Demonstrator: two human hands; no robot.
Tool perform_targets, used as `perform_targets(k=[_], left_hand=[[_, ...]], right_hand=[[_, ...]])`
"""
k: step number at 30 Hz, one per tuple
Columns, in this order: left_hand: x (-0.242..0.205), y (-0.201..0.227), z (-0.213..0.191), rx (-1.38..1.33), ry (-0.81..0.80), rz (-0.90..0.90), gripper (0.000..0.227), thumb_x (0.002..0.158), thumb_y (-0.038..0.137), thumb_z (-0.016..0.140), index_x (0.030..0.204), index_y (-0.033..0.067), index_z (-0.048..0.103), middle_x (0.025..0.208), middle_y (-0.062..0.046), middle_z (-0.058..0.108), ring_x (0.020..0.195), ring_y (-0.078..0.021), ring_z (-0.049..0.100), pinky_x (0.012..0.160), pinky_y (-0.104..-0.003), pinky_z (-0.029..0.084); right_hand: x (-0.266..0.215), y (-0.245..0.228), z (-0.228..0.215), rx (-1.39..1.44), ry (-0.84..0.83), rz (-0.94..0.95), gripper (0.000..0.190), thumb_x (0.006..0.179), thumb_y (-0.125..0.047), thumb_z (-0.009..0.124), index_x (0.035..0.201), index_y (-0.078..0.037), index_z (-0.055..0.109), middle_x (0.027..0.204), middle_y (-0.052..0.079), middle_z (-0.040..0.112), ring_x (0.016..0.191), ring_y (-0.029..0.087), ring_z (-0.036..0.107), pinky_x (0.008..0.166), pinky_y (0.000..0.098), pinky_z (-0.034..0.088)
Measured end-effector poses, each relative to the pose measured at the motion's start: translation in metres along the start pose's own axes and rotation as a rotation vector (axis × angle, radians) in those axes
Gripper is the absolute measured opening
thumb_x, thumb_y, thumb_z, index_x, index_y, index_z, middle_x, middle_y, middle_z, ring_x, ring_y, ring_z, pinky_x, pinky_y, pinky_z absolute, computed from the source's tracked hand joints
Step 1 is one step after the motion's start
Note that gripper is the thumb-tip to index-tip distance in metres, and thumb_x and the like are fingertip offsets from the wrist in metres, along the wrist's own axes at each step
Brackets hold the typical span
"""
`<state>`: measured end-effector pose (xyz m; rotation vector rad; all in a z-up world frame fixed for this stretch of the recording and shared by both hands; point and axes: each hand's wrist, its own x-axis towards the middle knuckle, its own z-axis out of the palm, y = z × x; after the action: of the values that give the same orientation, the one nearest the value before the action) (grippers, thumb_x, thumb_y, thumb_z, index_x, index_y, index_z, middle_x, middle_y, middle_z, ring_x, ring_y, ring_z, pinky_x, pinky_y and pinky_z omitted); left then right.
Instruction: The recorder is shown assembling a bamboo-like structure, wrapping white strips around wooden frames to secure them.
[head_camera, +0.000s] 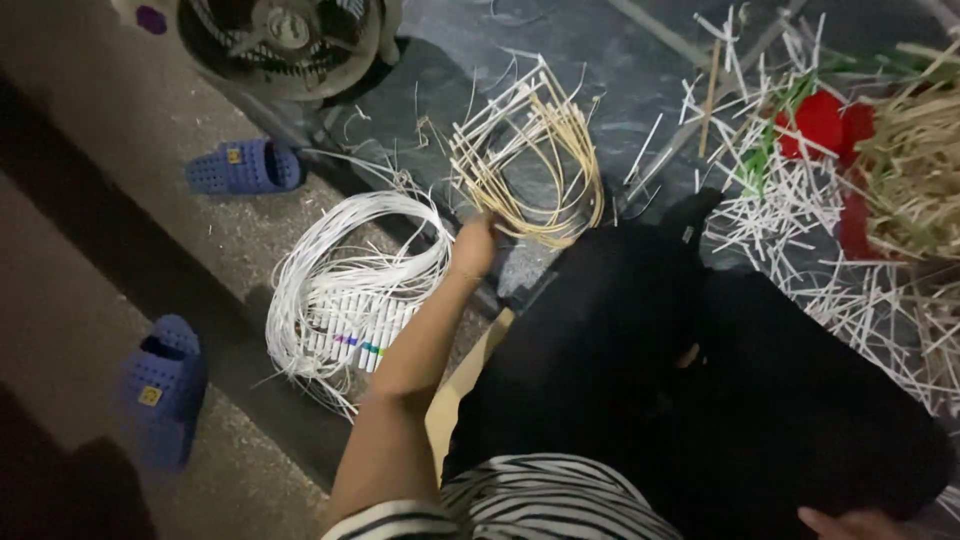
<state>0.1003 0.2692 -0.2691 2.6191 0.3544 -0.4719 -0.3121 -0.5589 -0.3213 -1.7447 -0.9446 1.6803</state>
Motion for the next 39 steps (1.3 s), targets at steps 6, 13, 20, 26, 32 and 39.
perform_targets(k=[6,13,20,26,32,39], left_hand=[[0.013,0.06,-0.032,0.288,0.103,0.604,0.077,0.067,0.016,0.074,0.141,0.0045,0.053,0.144,-0.016,0.052,0.127,-0.0384,0.051,0.1,-0.051,0.04],[0.061,0.044,0.024,0.681,-0.251,0.678,0.022,0.103,0.019,0.054,0.115,0.0174,0.072,0.121,-0.003,0.073,0.123,-0.0231,0.063,0.112,-0.052,0.038],[0.061,0.052,0.018,0.841,-0.446,0.607,0.029,0.102,0.023,0.051,0.117,0.0157,0.075,0.123,-0.008,0.074,0.12,-0.0249,0.067,0.113,-0.053,0.037],[0.069,0.051,0.026,0.614,-0.137,0.811,0.032,0.094,0.022,0.052,0.12,0.0147,0.069,0.125,-0.013,0.067,0.122,-0.0318,0.061,0.107,-0.056,0.036],[0.061,0.079,0.0,0.57,-0.283,0.79,0.029,0.093,0.03,0.059,0.117,0.0197,0.071,0.12,-0.009,0.069,0.118,-0.0266,0.064,0.108,-0.052,0.036],[0.05,0.095,-0.015,0.546,-0.388,0.732,0.025,0.107,0.034,0.052,0.117,0.0219,0.072,0.113,-0.009,0.073,0.107,-0.0256,0.068,0.114,-0.046,0.035]], right_hand=[[-0.009,-0.012,-0.009,-0.11,-0.045,-0.051,0.057,0.116,-0.043,0.049,0.159,-0.014,0.027,0.098,-0.007,0.074,0.077,0.002,0.073,0.065,0.0243,0.062],[-0.012,-0.047,-0.011,0.402,-0.12,0.367,0.028,0.111,-0.042,0.048,0.127,-0.022,0.037,0.076,-0.004,0.061,0.065,0.005,0.064,0.062,0.0239,0.061],[-0.001,-0.139,-0.078,1.073,0.123,0.903,0.061,0.105,-0.043,0.052,0.056,-0.008,0.061,0.052,0.007,0.05,0.048,0.021,0.058,0.061,0.0392,0.062],[0.0,-0.141,-0.06,1.235,0.355,0.911,0.057,0.103,-0.034,0.057,0.055,-0.005,0.055,0.048,0.01,0.044,0.043,0.022,0.049,0.053,0.0442,0.058],[0.005,-0.216,-0.106,1.226,0.411,0.987,0.054,0.102,-0.035,0.06,0.056,-0.008,0.051,0.048,0.008,0.041,0.041,0.021,0.044,0.047,0.0409,0.047],[0.009,-0.207,-0.098,0.999,0.457,1.103,0.056,0.102,-0.036,0.06,0.057,-0.004,0.061,0.049,0.011,0.052,0.043,0.022,0.052,0.05,0.0409,0.057]])
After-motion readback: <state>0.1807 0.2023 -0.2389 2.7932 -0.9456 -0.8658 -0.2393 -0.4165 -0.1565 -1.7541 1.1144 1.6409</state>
